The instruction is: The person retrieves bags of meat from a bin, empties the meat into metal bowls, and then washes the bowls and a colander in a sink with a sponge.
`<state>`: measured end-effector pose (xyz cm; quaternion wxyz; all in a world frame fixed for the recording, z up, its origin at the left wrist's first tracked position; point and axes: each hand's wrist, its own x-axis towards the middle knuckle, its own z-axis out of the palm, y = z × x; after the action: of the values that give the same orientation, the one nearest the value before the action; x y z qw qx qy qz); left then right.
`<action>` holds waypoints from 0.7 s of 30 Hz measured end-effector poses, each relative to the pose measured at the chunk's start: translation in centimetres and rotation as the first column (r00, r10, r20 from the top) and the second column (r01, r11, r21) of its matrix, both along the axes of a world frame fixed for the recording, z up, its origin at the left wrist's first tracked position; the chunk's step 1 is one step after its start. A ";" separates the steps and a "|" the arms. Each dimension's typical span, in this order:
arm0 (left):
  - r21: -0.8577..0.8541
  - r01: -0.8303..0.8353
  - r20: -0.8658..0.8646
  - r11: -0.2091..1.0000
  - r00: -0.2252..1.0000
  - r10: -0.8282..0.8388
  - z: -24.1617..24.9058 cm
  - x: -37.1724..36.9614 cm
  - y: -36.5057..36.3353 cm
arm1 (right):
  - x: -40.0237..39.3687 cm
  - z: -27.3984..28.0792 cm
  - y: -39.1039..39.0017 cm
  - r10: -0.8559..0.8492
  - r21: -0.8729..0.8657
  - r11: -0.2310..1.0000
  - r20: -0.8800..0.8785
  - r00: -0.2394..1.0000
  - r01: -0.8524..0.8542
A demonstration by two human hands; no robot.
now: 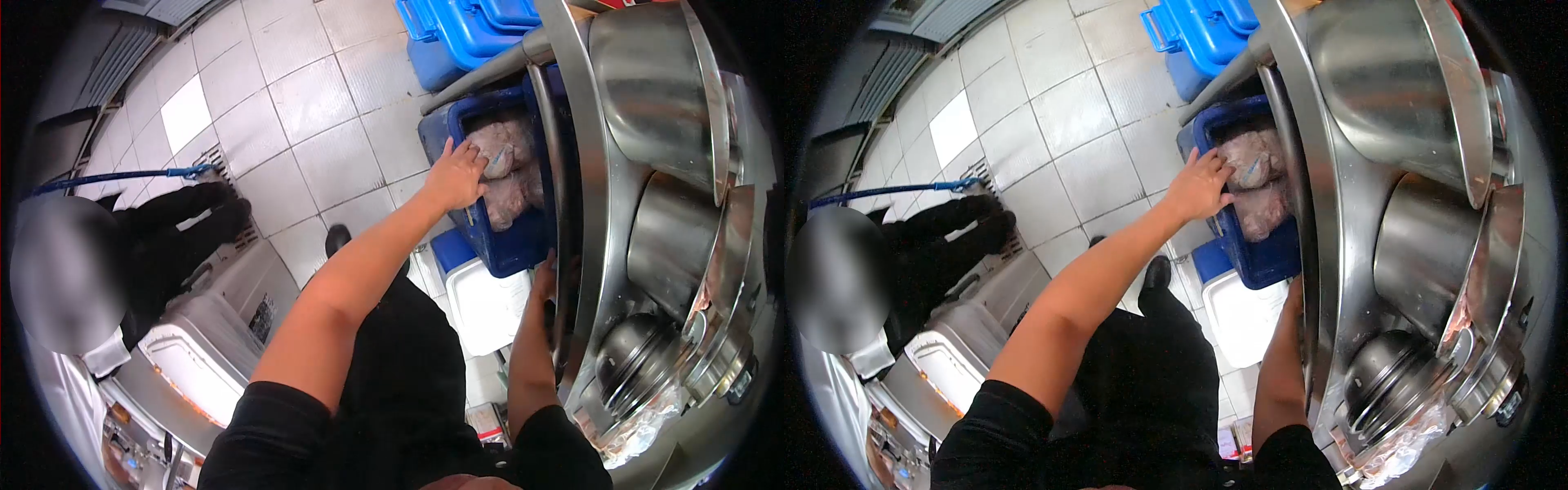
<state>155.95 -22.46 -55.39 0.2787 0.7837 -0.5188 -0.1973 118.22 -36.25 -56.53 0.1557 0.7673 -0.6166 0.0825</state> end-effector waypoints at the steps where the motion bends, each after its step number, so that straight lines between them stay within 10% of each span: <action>1: -0.024 0.038 0.080 0.999 0.996 -0.036 -1.1 0.7 -0.9 | 0.4 0.0 -0.4 0.097 -0.213 0.970 -0.091 0.991 -0.114; 5: 0.091 0.173 0.211 0.981 0.959 -0.188 -2.3 3.3 -2.9 | -1.9 -0.2 -4.4 0.055 -0.085 0.994 -0.142 0.988 -0.067; 8: 0.342 0.289 0.195 0.894 0.909 -0.368 -1.0 3.7 -3.5 | -2.1 0.5 -5.7 0.121 -0.102 0.972 -0.557 0.822 -0.213; 10: 0.322 0.240 0.191 0.916 0.931 -0.311 -1.6 3.3 -4.1 | -1.6 1.2 -4.8 0.127 -0.155 0.977 -0.132 0.983 -0.147; 15: 0.312 0.230 0.243 0.922 0.919 -0.311 -2.1 2.5 -6.1 | -1.2 -1.0 -4.6 -0.141 -0.124 0.985 -0.144 0.979 0.123; 18: 0.336 0.183 0.214 0.924 0.940 -0.264 -2.1 2.4 -6.5 | 0.9 -2.8 -3.1 -0.045 -0.326 0.945 -0.083 0.996 0.016; 21: 0.302 0.155 0.217 0.941 0.950 -0.226 -3.0 2.2 -6.7 | 7.6 -4.5 0.1 0.382 -0.083 0.924 0.223 0.897 -0.373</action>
<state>158.17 -29.16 -58.35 0.0768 0.7795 -0.5902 -0.1954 125.80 -36.15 -61.02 0.0772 0.8539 -0.4685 0.2130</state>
